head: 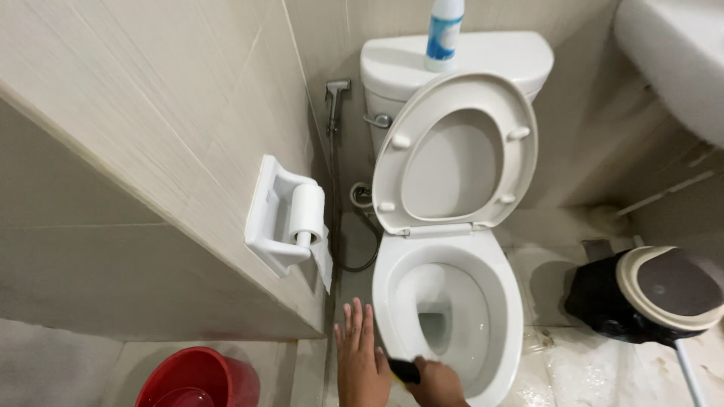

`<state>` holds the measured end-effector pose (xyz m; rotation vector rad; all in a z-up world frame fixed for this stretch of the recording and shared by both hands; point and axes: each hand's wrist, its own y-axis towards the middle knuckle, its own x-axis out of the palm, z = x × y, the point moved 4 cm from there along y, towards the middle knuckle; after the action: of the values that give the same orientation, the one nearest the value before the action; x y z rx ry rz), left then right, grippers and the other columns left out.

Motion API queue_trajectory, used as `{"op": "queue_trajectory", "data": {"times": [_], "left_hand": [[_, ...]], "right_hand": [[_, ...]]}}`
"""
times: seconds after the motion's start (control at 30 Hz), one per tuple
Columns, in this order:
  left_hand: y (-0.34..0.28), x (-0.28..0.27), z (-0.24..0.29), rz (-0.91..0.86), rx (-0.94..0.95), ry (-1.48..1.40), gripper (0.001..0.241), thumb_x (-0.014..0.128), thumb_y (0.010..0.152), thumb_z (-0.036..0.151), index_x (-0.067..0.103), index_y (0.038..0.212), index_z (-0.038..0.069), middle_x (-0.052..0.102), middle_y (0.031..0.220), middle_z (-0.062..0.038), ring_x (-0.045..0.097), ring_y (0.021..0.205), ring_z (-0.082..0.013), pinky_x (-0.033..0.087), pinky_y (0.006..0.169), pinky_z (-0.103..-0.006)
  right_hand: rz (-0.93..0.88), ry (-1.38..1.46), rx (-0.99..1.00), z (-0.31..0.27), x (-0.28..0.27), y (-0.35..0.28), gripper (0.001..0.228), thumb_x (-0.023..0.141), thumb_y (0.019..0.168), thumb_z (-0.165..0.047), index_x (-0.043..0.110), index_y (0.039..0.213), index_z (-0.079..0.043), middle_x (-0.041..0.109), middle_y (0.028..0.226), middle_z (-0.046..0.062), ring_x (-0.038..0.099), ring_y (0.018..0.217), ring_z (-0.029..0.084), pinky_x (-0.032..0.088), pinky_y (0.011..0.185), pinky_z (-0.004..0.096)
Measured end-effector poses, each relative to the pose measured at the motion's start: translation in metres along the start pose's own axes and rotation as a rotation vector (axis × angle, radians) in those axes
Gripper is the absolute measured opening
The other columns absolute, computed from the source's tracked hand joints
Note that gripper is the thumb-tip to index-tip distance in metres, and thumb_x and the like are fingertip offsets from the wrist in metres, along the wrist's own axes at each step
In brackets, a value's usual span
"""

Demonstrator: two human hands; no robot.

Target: The person sprays water into the toilet bowl using a handheld bidet sprayer, then applies cleaning liquid from a bottle into the bowl. They scrub the toilet seat and rim with a yellow brush, then scrub the inside of the bowl.

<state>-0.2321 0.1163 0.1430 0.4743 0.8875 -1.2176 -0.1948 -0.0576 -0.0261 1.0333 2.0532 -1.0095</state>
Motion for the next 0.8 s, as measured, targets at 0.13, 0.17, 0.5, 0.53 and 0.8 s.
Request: {"op": "queue_trajectory", "data": {"times": [0.13, 0.17, 0.5, 0.53, 0.8], "left_hand": [[0.006, 0.011, -0.018, 0.041, -0.001, -0.027, 0.086, 0.06, 0.086, -0.001, 0.021, 0.163, 0.01, 0.006, 0.174, -0.011, 0.001, 0.156, -0.0333, 0.002, 0.123, -0.0577], [0.007, 0.012, -0.022, 0.07, 0.029, -0.022, 0.086, 0.06, 0.086, -0.001, 0.023, 0.163, 0.01, 0.008, 0.175, -0.011, 0.003, 0.156, -0.0337, 0.003, 0.123, -0.0579], [0.044, 0.027, -0.056, 0.166, 0.144, -0.008, 0.086, 0.06, 0.083, -0.001, 0.027, 0.161, 0.009, 0.013, 0.174, -0.011, 0.007, 0.156, -0.0335, 0.007, 0.123, -0.0556], [0.052, 0.026, -0.052, 0.169, 0.149, -0.007, 0.086, 0.06, 0.083, -0.001, 0.027, 0.161, 0.009, 0.013, 0.174, -0.011, 0.007, 0.156, -0.0335, 0.007, 0.123, -0.0556], [0.094, 0.009, -0.025, 0.013, 0.057, 0.137, 0.089, 0.058, 0.086, -0.001, 0.013, 0.163, 0.008, -0.002, 0.175, -0.011, -0.004, 0.156, -0.0305, -0.001, 0.124, -0.0519]], "right_hand": [[-0.025, -0.105, -0.053, -0.007, 0.028, 0.039, 0.043, 0.079, 0.079, -0.044, 0.067, 0.104, -0.012, 0.074, 0.09, 0.018, 0.072, 0.089, 0.04, 0.056, 0.081, 0.052], [0.035, -0.114, -0.039, -0.017, 0.026, 0.053, 0.043, 0.075, 0.083, -0.048, 0.066, 0.101, -0.01, 0.073, 0.089, 0.018, 0.072, 0.086, 0.039, 0.056, 0.078, 0.052], [0.114, -0.139, -0.018, -0.055, 0.003, 0.1, 0.046, 0.067, 0.089, -0.052, 0.066, 0.106, -0.009, 0.074, 0.089, 0.019, 0.072, 0.085, 0.039, 0.057, 0.077, 0.052], [0.12, -0.138, -0.018, -0.051, 0.011, 0.1, 0.046, 0.067, 0.089, -0.052, 0.066, 0.106, -0.009, 0.074, 0.089, 0.019, 0.072, 0.085, 0.039, 0.057, 0.077, 0.052], [0.238, -0.089, -0.071, -0.087, -0.019, 0.171, 0.037, 0.066, 0.093, -0.041, 0.065, 0.101, -0.005, 0.074, 0.09, 0.018, 0.071, 0.083, 0.038, 0.057, 0.075, 0.051]]}}
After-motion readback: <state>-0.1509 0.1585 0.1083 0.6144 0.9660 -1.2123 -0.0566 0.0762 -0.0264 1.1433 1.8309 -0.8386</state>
